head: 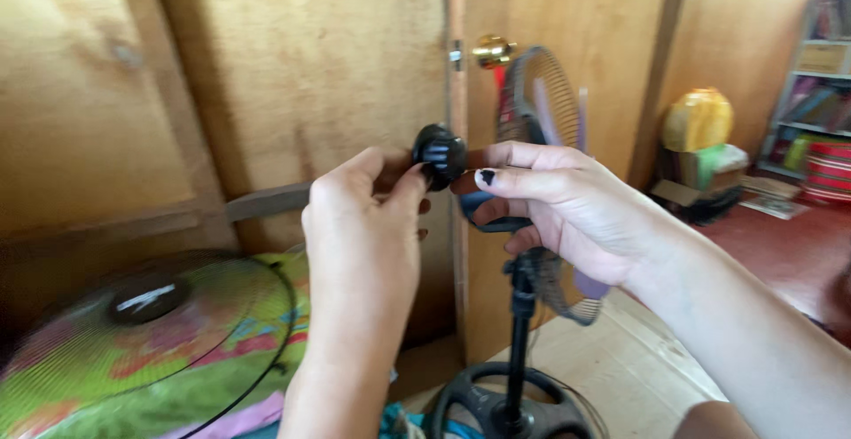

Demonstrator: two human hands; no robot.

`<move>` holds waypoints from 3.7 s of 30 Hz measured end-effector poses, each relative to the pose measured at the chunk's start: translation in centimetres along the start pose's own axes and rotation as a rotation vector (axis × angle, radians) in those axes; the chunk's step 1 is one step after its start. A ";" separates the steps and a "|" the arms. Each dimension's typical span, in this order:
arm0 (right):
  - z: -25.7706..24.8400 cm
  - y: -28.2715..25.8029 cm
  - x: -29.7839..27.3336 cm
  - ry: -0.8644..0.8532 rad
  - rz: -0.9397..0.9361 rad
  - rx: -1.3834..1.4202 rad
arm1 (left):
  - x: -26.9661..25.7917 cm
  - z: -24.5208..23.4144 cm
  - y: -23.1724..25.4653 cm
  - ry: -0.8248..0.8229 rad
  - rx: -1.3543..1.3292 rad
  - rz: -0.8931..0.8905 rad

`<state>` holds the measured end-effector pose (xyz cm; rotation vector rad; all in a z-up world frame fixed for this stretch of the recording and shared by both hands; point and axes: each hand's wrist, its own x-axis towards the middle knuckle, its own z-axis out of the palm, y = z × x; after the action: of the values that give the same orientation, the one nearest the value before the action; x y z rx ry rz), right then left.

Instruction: The person assembles a standing fan by attaching the purple fan blade to the motor shaft, securing it with a nut, and then attaching the front and rear protective grilles. The person repeatedly removes and reattaches components during the process.

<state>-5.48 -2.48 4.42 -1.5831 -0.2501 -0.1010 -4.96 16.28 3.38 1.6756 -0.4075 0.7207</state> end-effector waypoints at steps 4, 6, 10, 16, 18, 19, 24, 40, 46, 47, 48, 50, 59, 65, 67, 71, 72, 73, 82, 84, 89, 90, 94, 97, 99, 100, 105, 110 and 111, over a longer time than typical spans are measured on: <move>4.9 1.9 2.2 -0.014 0.075 0.045 | 0.4 -4.3 -2.8 -0.007 -0.246 -0.312; 7.4 3.0 3.7 -0.042 0.120 0.081 | 0.5 -6.6 -4.3 -0.014 -0.293 -0.351; 11.9 5.5 7.4 -0.123 0.154 0.120 | 1.2 -11.0 -7.7 0.089 -0.359 -0.455; 18.0 9.8 13.6 -0.296 0.211 0.155 | 2.9 -16.5 -13.6 0.199 -0.382 -0.543; 20.1 11.4 15.9 -0.349 0.233 0.176 | 3.7 -18.3 -16.3 0.222 -0.225 -0.678; 21.1 12.2 17.1 -0.376 0.250 0.191 | 4.3 -19.1 -17.8 0.237 -0.242 -0.700; 25.8 15.8 23.3 -0.487 0.289 0.209 | 8.4 -22.4 -26.8 0.278 -0.281 -0.581; 34.6 25.3 31.8 -0.496 0.060 -0.485 | 14.3 -23.7 -43.2 0.184 0.704 -0.677; 34.5 26.0 32.1 -0.562 -0.075 -0.612 | 13.1 -23.4 -39.6 0.138 0.835 -0.807; 34.2 25.4 31.7 -0.547 -0.071 -0.576 | 12.8 -23.6 -38.9 0.164 0.823 -0.785; 33.9 24.6 31.4 -0.530 -0.072 -0.542 | 12.9 -23.6 -38.1 0.193 0.809 -0.759; 32.5 22.5 30.2 -0.428 0.082 -0.521 | 13.1 -23.2 -36.4 0.220 0.757 -0.727; 20.7 10.6 22.1 -0.262 0.077 -0.153 | 13.6 -12.8 -26.2 0.162 0.531 -0.530; 9.2 1.0 12.9 -0.159 -0.093 -0.109 | 12.5 -0.3 -19.3 -0.015 0.346 -0.364; 5.5 -1.5 9.4 -0.133 -0.140 -0.116 | 12.3 4.0 -18.0 -0.079 0.323 -0.265; -2.1 -4.5 3.7 -0.006 -0.249 -0.157 | 11.9 12.0 -15.6 -0.180 0.221 -0.211; -4.3 -5.0 2.8 0.035 -0.279 -0.174 | 11.8 13.5 -14.9 -0.199 0.156 -0.253; -6.4 -5.2 2.2 0.153 -0.245 -0.215 | 11.8 14.8 -13.9 -0.204 0.085 -0.291; -21.9 4.1 4.6 0.581 0.217 -0.122 | 9.2 18.3 -7.3 -0.160 -0.034 -0.106; -22.8 6.2 6.9 0.565 0.330 -0.111 | 8.8 18.1 -6.7 -0.282 -0.210 -0.241; -22.3 8.3 11.6 0.455 0.475 -0.124 | 8.4 17.1 -7.7 -0.618 -0.380 -0.294; -22.0 8.3 11.9 0.424 0.492 -0.116 | 8.6 16.9 -8.3 -0.694 -0.396 -0.333; -22.0 8.3 12.0 0.348 0.479 -0.247 | 10.8 16.6 -12.4 -0.508 -0.506 -0.711; -21.8 8.8 12.1 0.315 0.461 -0.154 | 11.7 16.4 -16.6 -0.375 -0.549 -1.020; -21.9 9.3 11.7 0.271 0.452 -0.136 | 11.8 17.1 -18.8 -0.326 -0.601 -1.262; -22.1 9.4 11.7 0.261 0.432 -0.124 | 11.8 17.9 -19.7 -0.334 -0.588 -1.276; -22.1 10.0 10.9 0.308 0.354 -0.123 | 11.7 21.5 -21.7 -0.551 -0.850 -1.337; -21.9 9.9 10.5 0.382 0.332 -0.157 | 11.6 22.6 -21.5 -0.650 -0.940 -1.172; -22.0 9.8 10.6 0.391 0.328 -0.164 | 11.7 22.6 -21.4 -0.582 -0.899 -1.156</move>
<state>8.95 -23.41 -2.09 -1.7091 0.3305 -0.1759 22.47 0.74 -7.26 0.9357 -0.0626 -0.7435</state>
